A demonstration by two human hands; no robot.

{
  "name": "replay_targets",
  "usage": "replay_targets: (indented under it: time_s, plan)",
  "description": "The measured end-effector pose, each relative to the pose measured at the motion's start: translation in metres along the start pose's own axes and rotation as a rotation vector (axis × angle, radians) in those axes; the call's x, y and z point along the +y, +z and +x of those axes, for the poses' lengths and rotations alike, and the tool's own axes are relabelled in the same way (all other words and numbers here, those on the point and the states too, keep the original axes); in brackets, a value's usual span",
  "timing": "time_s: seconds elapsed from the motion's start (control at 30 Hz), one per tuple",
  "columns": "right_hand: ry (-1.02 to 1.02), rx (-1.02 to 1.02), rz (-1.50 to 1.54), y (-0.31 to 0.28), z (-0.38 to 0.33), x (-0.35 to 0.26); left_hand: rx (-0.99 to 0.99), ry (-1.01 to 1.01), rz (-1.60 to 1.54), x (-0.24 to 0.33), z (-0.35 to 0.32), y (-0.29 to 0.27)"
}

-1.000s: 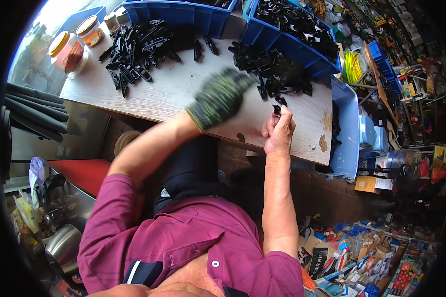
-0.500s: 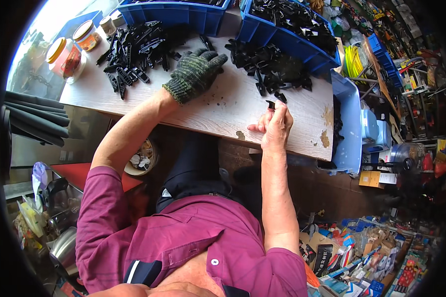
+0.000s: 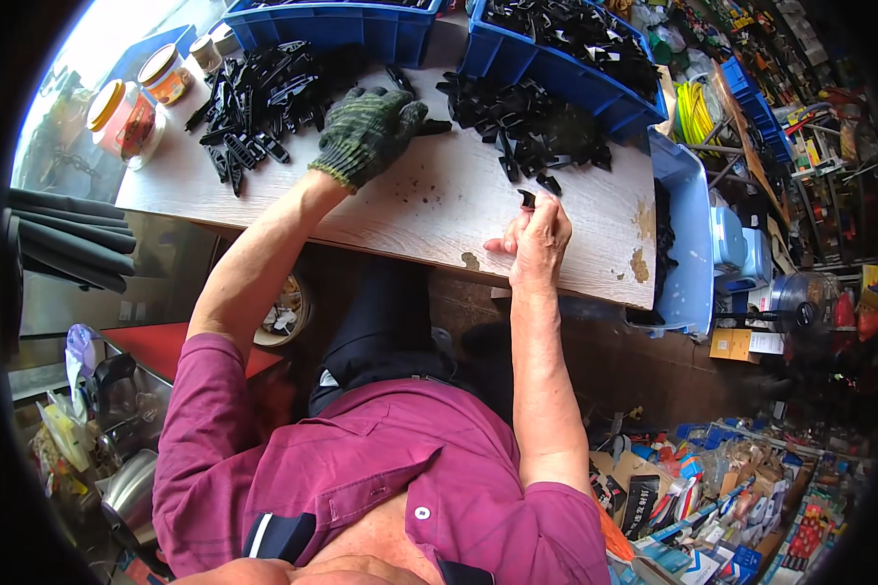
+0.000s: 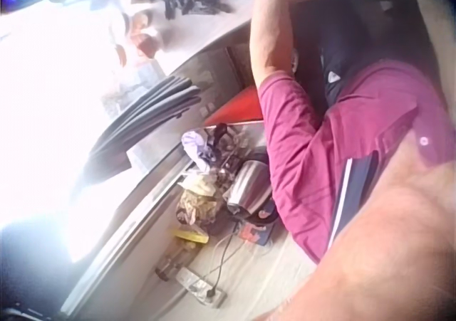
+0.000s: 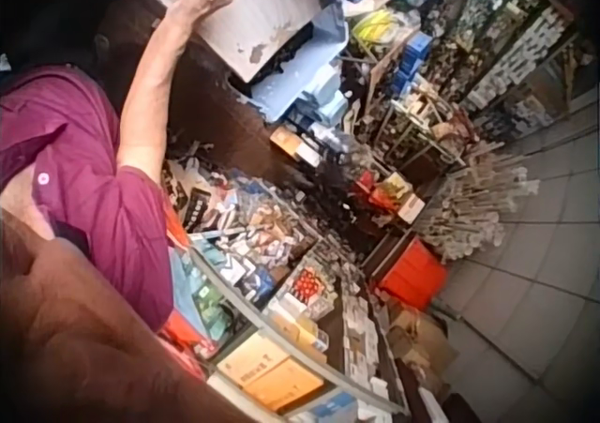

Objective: Inspect and sort small black plastic hardware components at a workshop workbench.

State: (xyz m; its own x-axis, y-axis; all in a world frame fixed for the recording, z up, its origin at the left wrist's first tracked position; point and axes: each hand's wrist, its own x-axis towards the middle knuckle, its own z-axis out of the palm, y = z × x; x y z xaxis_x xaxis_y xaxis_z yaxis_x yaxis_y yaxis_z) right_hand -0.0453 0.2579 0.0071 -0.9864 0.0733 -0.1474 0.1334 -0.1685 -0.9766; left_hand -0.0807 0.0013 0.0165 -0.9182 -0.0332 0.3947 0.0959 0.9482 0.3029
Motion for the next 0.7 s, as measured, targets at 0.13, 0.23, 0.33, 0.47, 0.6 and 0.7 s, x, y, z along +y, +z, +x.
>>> replay_targets:
  time_s: [0.13, 0.23, 0.33, 0.47, 0.6, 0.7]
  plan:
    - [0.011, 0.013, 0.009, -0.002, 0.000, -0.002, -0.039, 0.045, 0.099, 0.008, 0.000, 0.011]
    - [0.009, 0.022, 0.012, 0.001, -0.001, -0.001, 0.041, 0.181, 0.078, 0.009, -0.015, 0.019]
    - [0.001, 0.024, 0.020, 0.001, 0.000, 0.000, 0.081, 0.305, 0.047, 0.012, -0.021, 0.022]
    - [0.009, 0.077, 0.014, 0.000, -0.002, -0.003, -0.116, 0.102, -0.614, 0.053, -0.043, 0.008]
    - [-0.026, 0.058, 0.018, 0.001, -0.004, -0.001, -0.102, 0.138, -0.886, 0.081, -0.066, 0.023]
    - [-0.049, 0.090, -0.015, 0.005, -0.007, -0.002, -0.195, 0.083, -0.958, 0.094, -0.062, 0.025]
